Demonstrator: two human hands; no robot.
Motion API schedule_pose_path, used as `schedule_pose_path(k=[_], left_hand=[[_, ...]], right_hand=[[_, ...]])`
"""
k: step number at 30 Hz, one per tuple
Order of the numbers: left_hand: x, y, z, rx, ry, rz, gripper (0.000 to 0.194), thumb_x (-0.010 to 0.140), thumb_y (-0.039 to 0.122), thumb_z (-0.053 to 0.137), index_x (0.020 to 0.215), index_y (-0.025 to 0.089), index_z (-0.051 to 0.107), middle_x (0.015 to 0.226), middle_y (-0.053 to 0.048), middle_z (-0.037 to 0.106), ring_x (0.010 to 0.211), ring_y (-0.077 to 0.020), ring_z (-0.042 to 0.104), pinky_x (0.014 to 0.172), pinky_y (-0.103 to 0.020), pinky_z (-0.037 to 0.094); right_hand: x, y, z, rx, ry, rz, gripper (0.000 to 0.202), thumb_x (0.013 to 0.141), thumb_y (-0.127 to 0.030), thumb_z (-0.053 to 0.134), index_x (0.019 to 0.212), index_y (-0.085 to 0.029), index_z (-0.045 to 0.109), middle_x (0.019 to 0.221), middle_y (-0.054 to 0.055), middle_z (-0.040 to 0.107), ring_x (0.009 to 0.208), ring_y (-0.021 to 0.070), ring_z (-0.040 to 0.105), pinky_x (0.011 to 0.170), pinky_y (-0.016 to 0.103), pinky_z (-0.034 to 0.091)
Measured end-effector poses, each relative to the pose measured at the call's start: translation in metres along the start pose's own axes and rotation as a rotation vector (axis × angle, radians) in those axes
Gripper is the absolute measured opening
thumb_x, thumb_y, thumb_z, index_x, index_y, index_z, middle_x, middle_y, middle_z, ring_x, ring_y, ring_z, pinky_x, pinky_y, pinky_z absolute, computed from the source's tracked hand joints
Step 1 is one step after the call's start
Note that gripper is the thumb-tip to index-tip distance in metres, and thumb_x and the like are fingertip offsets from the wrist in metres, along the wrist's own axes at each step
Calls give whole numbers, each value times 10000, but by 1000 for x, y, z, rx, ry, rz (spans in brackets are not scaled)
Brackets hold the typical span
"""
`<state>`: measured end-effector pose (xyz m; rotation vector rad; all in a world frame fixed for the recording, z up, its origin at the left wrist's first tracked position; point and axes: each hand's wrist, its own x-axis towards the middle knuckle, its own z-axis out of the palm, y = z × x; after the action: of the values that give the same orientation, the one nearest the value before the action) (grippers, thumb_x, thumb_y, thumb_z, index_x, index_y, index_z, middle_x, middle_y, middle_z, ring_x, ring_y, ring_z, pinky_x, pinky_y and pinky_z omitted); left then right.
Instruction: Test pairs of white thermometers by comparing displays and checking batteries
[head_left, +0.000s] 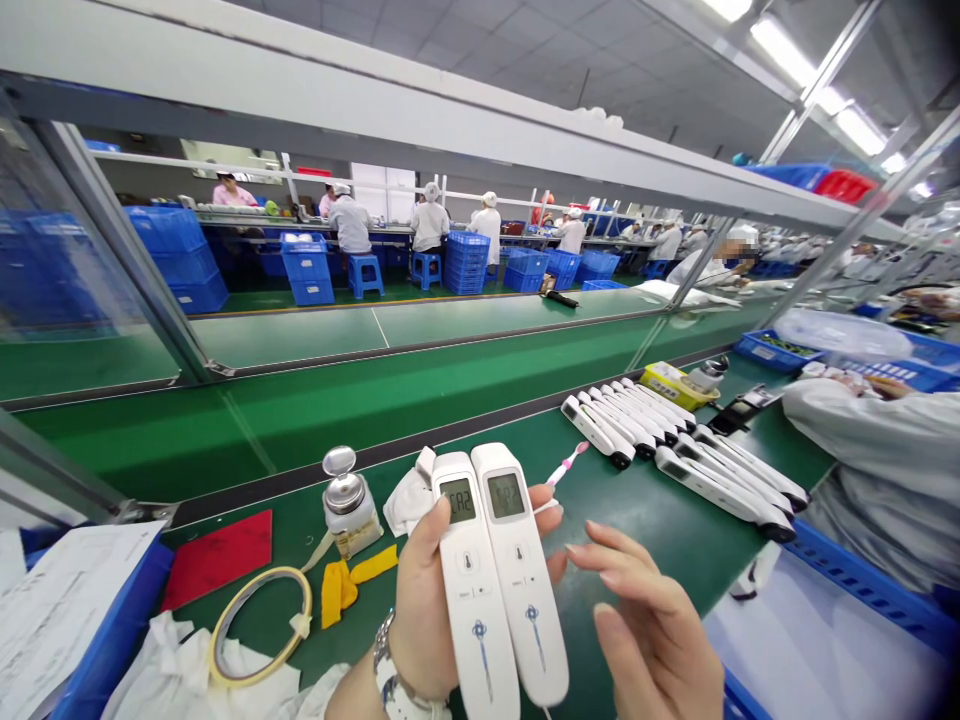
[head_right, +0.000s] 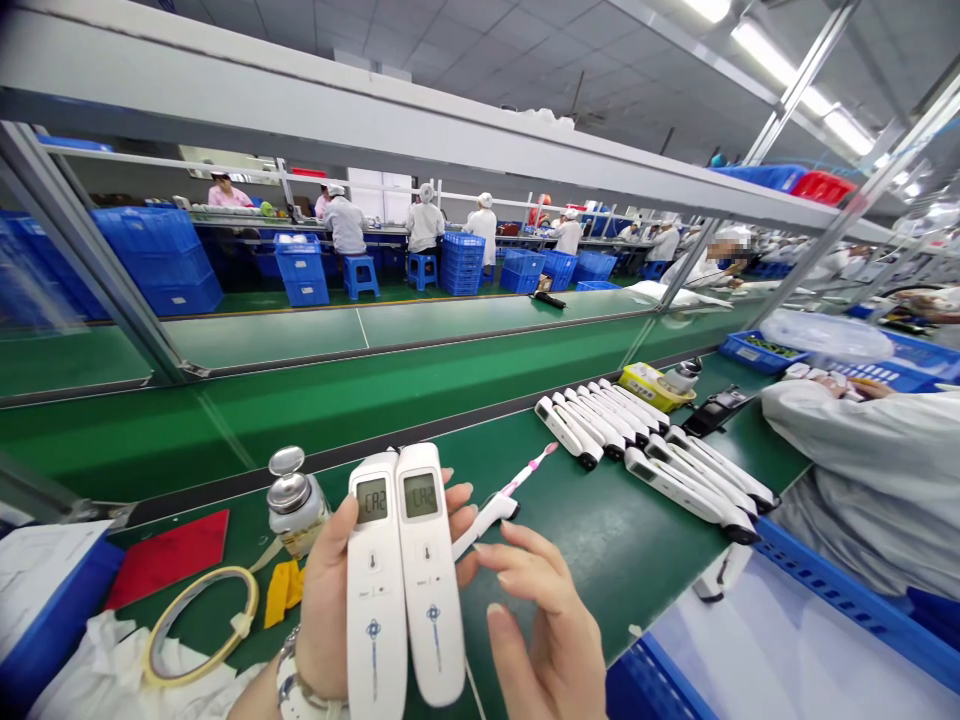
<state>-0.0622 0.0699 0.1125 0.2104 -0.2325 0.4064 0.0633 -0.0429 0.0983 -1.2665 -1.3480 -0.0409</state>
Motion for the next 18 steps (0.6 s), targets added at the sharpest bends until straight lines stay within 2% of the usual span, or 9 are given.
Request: schedule_pose_path(k=[3, 5, 7, 10, 13, 16, 18], left_hand=[[1, -1, -1, -25, -9, -3, 647, 878, 500, 277, 1311, 45, 432, 1230, -167, 559, 1107, -242, 532, 1004, -380, 342], [2, -2, -1, -40, -26, -1, 654, 873, 495, 280, 1305, 29, 436, 1199, -172, 577, 1049, -236, 557, 974, -366, 363], [2, -3, -1, -53, -26, -7, 669, 862, 499, 295, 1305, 15, 430, 1215, -180, 562, 1073, -245, 540, 986, -374, 350], [2, -4, -1, -56, 15, -26, 706, 853, 519, 298, 1314, -4, 406, 1258, -202, 524, 1150, -264, 492, 1046, -400, 280], [2, -4, -4, -64, 16, -7, 686, 873, 510, 262, 1313, 6, 412, 1282, -197, 507, 1202, -254, 459, 1066, -388, 260], [1, -3, -7, -57, -8, 0, 666, 884, 506, 246, 1317, 29, 414, 1296, -183, 498, 1237, -246, 430, 1062, -391, 276], [1, -2, -6, -36, -16, -3, 660, 882, 514, 255, 1324, 49, 409, 1320, -175, 475, 1249, -250, 417, 1063, -415, 279]], right_hand=[[4, -4, 0, -90, -152, -138, 352, 819, -34, 460, 1139, -183, 456, 1144, 86, 616, 1278, 283, 359, 1058, 496, 272], [8, -8, 3, -154, -200, -188, 372, 799, -29, 460, 1144, -168, 448, 1170, 84, 610, 1277, 278, 370, 1102, 498, 172], [12, -12, 7, -210, -225, -180, 368, 792, -28, 460, 1134, -163, 458, 1172, 77, 612, 1272, 265, 385, 1122, 476, 125], [14, -14, 12, -251, -251, -228, 350, 778, -76, 491, 1110, -187, 489, 1118, 47, 647, 1257, 256, 410, 1135, 454, 110], [13, -14, 10, -213, -258, -303, 351, 748, -86, 505, 1073, -214, 518, 969, 13, 700, 1169, 252, 511, 1135, 460, 127], [11, -12, 2, -157, -224, -235, 358, 741, -19, 469, 1021, -233, 532, 781, -25, 703, 1034, 227, 601, 1122, 505, 148], [8, -9, -3, -120, -156, -218, 366, 747, -2, 449, 1019, -232, 534, 760, -26, 692, 1001, 211, 604, 1114, 519, 158]])
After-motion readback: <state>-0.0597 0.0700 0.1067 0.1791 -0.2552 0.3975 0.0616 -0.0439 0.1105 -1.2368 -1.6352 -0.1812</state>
